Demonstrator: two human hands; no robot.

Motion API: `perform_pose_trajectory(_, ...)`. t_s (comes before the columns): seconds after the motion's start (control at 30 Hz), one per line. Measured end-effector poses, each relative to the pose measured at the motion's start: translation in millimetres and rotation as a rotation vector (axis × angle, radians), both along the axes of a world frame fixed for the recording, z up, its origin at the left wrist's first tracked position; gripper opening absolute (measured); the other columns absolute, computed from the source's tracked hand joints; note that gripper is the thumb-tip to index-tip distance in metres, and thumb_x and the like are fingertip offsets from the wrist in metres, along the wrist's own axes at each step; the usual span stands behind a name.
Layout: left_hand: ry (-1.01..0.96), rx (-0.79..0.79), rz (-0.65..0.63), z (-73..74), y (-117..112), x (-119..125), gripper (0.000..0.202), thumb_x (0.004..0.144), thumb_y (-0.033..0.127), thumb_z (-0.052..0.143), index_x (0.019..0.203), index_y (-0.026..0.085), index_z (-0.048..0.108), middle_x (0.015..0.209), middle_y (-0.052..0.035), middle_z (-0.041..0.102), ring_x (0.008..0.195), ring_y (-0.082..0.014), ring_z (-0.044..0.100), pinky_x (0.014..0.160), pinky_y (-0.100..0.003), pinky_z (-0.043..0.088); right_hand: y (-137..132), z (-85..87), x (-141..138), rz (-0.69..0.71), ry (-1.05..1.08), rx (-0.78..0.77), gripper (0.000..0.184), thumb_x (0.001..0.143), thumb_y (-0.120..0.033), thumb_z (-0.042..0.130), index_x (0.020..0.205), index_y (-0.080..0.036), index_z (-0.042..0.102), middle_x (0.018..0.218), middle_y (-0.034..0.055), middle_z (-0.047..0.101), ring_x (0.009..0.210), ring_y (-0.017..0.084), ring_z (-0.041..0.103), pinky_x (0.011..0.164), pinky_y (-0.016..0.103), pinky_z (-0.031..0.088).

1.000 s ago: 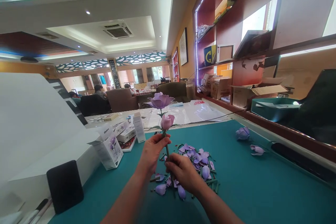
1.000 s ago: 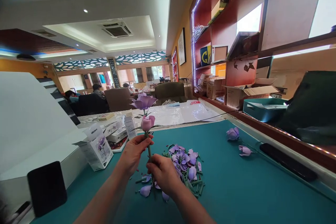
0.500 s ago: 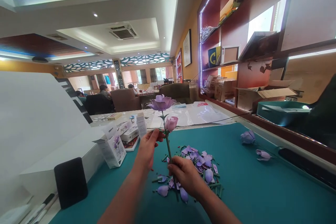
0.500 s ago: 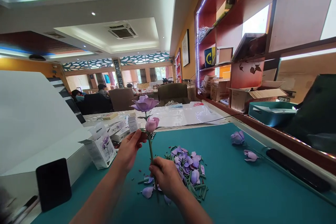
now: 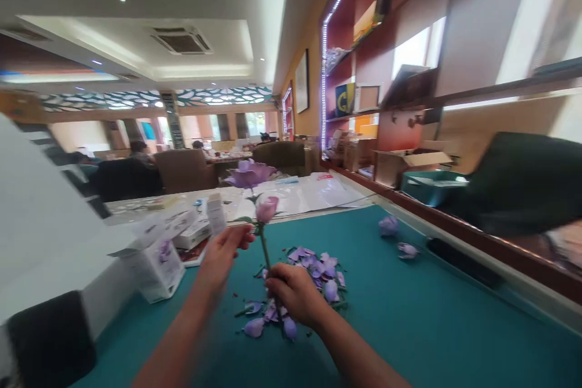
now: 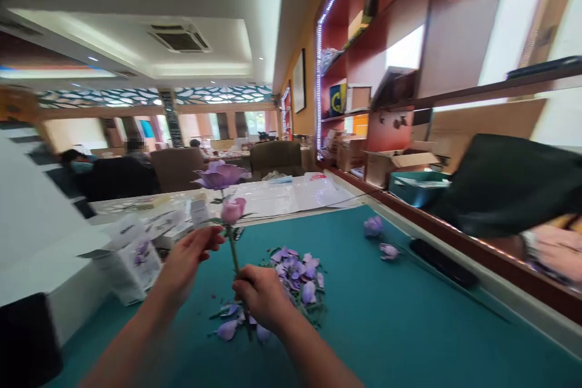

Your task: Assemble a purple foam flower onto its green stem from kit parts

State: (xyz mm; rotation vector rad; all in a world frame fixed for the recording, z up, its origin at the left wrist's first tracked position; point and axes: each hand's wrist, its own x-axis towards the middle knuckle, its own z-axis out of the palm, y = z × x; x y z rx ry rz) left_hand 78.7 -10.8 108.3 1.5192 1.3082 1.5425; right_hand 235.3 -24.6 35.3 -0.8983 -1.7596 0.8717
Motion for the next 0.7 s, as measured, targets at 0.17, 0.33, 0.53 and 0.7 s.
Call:
perform_pose_trajectory(0.17, 0.034, -0.105, 0.026, -32.4, -1.2, -16.0, 0.054, 0.069, 0.069, 0.055, 0.085, 0.020, 0.071, 0.085, -0.0080, 0.073, 0.079, -0.0228, 0.063, 0.062, -0.027, 0.045, 3.3, 12.2, 19.3, -0.077, 0.047, -0.025, 0.014, 0.079, -0.018, 0.054, 0.067, -0.020, 0.059, 0.059, -0.0039, 0.060, 0.051, 0.010, 0.050, 0.050, 0.019, 0.038)
perform_pose_trajectory(0.33, 0.012, -0.270, 0.002, -66.1, 4.9, -40.6, 0.046, 0.062, 0.065, 0.063, 0.078, 0.023, 0.071, 0.081, -0.0061, 0.074, 0.074, -0.0238, 0.065, 0.060, -0.028, 0.050, 2.8, 17.5, 56.5, -0.210, 0.000, -0.008, 0.013, 0.078, -0.021, 0.055, 0.066, -0.020, 0.058, 0.059, -0.0048, 0.057, 0.052, 0.010, 0.048, 0.050, 0.019, 0.036)
perform_pose_trajectory(0.53, -0.062, -0.324, 0.028, -83.1, 3.0, -50.5, 0.040, 0.061, 0.061, 0.065, 0.073, 0.024, 0.071, 0.076, -0.0055, 0.074, 0.071, -0.0253, 0.067, 0.055, -0.030, 0.053, -3.0, 12.9, 117.5, -0.487, -0.229, 0.085, 0.017, 0.081, -0.025, 0.051, 0.067, -0.019, 0.058, 0.057, -0.0052, 0.051, 0.055, 0.010, 0.048, 0.052, 0.020, 0.035)
perform_pose_trajectory(0.7, -0.149, -0.414, -0.036, -105.7, 18.6, -72.3, 0.033, 0.057, 0.055, 0.071, 0.072, 0.025, 0.071, 0.075, -0.0037, 0.076, 0.075, -0.0244, 0.069, 0.060, -0.028, 0.057, -14.9, 4.7, 166.4, -0.670, -0.361, 0.141, 0.022, 0.084, -0.029, 0.050, 0.064, -0.020, 0.056, 0.060, -0.0022, 0.052, 0.060, 0.014, 0.049, 0.055, 0.023, 0.034)
